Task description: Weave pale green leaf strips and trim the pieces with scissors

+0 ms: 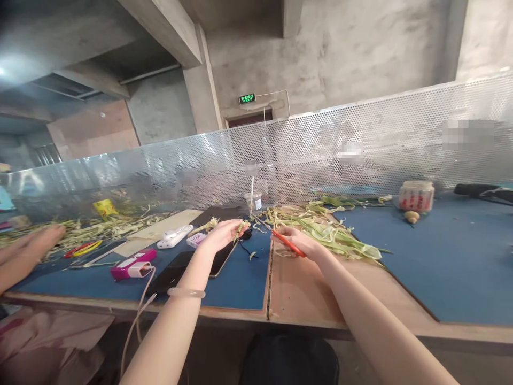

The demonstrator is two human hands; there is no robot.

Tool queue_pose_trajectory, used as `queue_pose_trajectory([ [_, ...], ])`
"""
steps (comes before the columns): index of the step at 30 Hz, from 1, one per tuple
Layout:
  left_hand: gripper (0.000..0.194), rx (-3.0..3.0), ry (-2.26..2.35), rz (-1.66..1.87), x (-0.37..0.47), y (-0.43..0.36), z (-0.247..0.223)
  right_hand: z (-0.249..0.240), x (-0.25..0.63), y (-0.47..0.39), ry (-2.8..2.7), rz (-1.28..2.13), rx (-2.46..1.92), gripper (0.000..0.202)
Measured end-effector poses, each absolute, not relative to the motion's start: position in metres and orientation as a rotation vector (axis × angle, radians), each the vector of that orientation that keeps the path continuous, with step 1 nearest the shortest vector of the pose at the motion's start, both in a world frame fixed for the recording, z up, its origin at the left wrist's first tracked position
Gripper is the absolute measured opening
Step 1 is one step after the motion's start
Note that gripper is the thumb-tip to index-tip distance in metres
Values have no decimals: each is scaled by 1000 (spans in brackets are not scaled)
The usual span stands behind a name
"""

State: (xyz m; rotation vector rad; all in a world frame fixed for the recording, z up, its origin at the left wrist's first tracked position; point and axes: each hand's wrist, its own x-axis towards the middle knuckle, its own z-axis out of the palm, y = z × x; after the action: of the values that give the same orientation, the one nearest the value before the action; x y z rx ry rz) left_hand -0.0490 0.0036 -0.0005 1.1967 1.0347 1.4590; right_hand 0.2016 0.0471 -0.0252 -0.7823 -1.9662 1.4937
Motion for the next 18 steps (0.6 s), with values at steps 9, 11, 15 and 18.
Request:
queue_pose_trajectory([
  [9, 26, 1311, 978, 1437, -40, -3, 6, -29, 193, 42, -2027, 782, -973, 43],
  [11, 26, 1341, 956, 1433, -40, -3, 6, -30, 188, 40, -2044, 672, -993, 44],
  [15, 28, 1403, 929, 1437, -40, -3, 5, -32, 178, 34, -2029, 479, -1091, 46],
  [18, 28, 1415, 937, 1428, -39, -4, 6, -34, 177, 32, -2040, 405, -1141, 44],
])
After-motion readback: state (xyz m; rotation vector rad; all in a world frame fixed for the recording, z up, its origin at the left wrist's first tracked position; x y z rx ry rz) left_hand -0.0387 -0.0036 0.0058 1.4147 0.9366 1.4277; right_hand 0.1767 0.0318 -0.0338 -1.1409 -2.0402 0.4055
